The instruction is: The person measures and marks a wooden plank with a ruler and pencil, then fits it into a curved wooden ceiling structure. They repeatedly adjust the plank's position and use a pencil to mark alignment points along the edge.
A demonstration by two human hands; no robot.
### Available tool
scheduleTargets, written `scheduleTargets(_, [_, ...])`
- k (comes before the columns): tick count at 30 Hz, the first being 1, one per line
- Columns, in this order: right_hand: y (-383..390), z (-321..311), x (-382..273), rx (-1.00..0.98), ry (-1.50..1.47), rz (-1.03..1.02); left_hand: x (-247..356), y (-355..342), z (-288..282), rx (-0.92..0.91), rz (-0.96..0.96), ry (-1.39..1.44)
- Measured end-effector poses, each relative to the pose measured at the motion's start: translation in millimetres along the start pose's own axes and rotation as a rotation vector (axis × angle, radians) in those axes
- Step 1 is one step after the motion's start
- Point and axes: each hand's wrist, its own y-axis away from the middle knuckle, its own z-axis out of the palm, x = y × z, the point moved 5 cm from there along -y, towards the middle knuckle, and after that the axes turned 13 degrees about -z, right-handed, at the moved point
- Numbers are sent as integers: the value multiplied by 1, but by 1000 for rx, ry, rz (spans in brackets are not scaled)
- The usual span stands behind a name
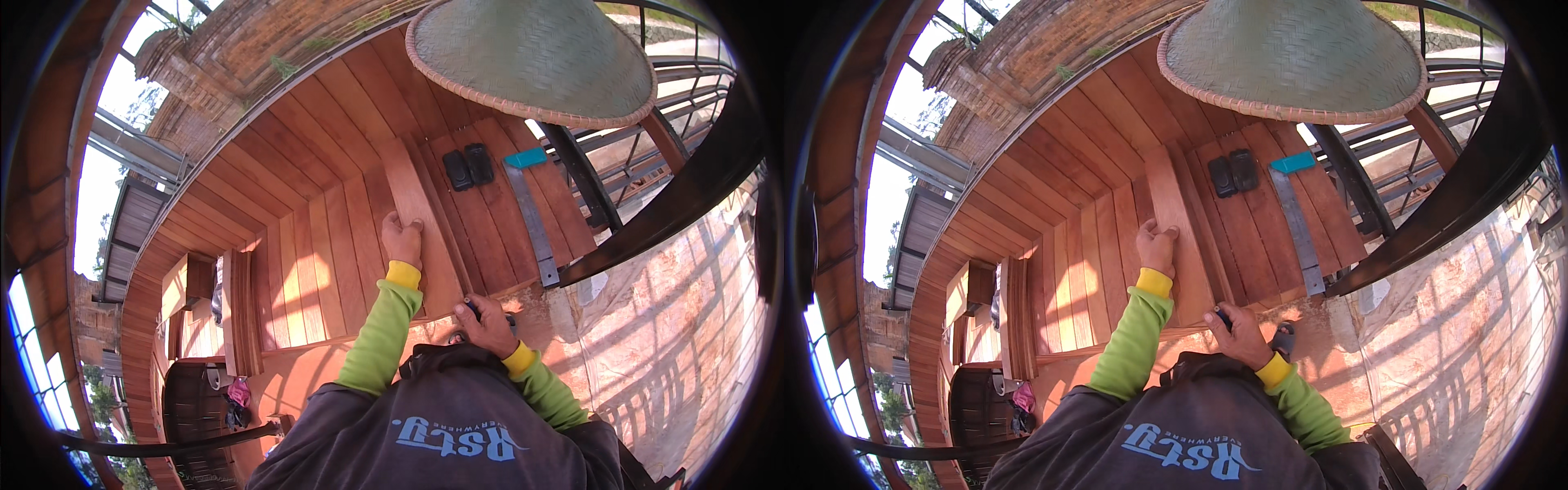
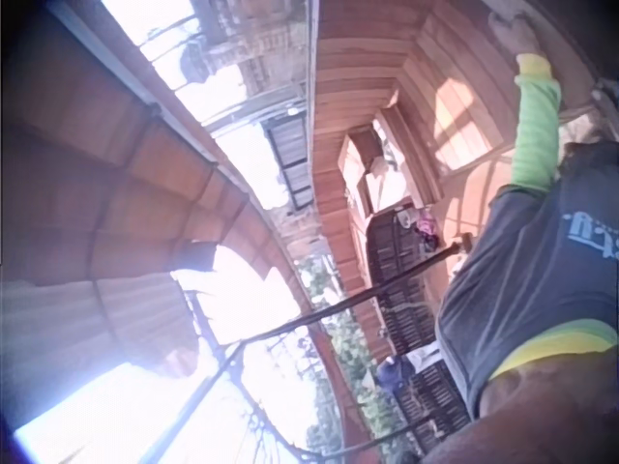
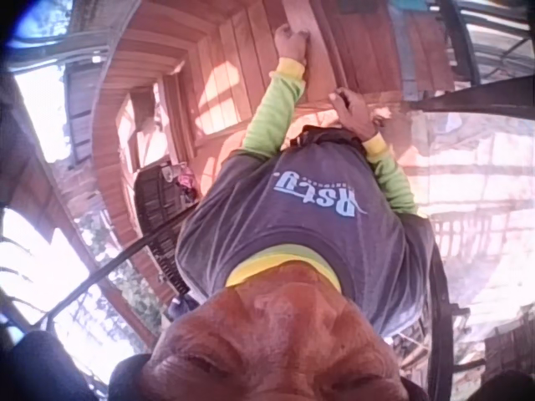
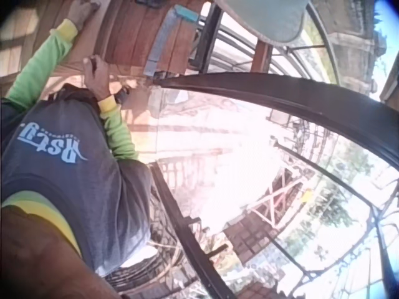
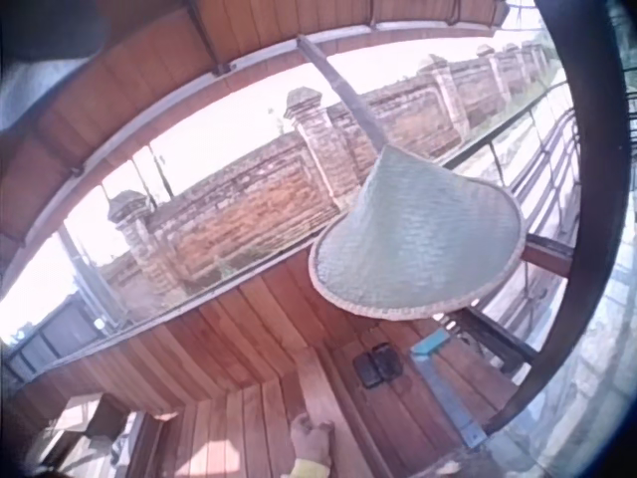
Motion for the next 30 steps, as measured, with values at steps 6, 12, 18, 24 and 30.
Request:
scheduleTargets(6, [-1,-6,11,43,-132,74,-10,-24,5,79,45,-238])
scheduleTargets(12, [-5,-10,17,44,-96,79,-12,-29,10,61,19,-202])
scheduleTargets(18, [-7,-9,25,44,-86,115,-3,-21,17,71,-17,-195])
scheduleTargets(24, [-9,-7,29,50,-99,141,-9,-32,16,75,-10,-203])
scheduleTargets(30, [-7,-3,37,31,-150,223,-14,-41,11,82,2,-241])
